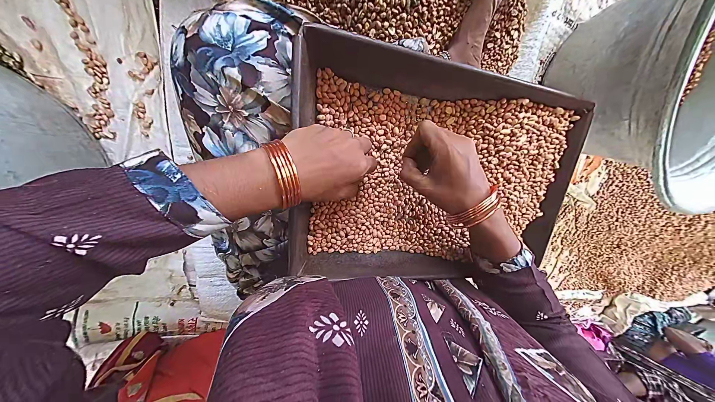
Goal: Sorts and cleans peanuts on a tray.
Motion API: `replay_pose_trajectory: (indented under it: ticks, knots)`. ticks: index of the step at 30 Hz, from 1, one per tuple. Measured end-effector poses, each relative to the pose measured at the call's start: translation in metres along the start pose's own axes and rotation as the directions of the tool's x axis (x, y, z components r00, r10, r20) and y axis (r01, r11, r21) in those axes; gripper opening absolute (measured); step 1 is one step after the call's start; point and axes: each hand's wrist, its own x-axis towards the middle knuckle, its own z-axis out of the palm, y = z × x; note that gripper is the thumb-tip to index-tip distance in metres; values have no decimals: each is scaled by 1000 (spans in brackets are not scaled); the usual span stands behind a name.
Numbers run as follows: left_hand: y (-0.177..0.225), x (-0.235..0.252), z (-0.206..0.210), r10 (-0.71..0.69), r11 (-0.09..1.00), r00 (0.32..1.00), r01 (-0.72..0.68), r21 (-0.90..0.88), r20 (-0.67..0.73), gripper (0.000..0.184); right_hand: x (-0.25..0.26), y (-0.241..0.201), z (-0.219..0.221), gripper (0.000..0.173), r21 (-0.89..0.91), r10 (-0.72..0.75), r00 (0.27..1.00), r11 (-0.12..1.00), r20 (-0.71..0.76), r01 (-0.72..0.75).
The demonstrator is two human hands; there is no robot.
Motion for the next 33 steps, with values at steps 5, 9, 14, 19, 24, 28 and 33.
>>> replay_pose_trajectory:
  ticks: [5,9,14,19,24,28,33]
  knots:
    - [0,4,-6,-121,887,913,-77,-455,-391,26,-13,-31,-18,11,-55,-202,962,979,-183,195]
    - [9,6,-10,-280,384,951,-14,-923,-131,38,-9,-44,-20,8,21,-309,907,944,-286,328]
    - [16,8,-14,-341,265,935,195,-944,97,36,-22,-18,-34,10,-74,-219,974,974,-57,215]
    - [11,4,-24,-374,537,922,307,-786,105,17,-44,20,-4,8,-53,-120,959,989,256,138]
    - [10,4,-24,-359,527,927,299,-795,110,18,-51,19,7,11,-176,-153,957,964,248,200]
    - [9,5,-26,-370,472,920,309,-826,132,18,-52,12,8,8,-220,-193,936,939,294,263]
    - [8,5,-28,-386,454,910,332,-827,153,19,-55,8,9,15,-228,-200,933,934,299,274]
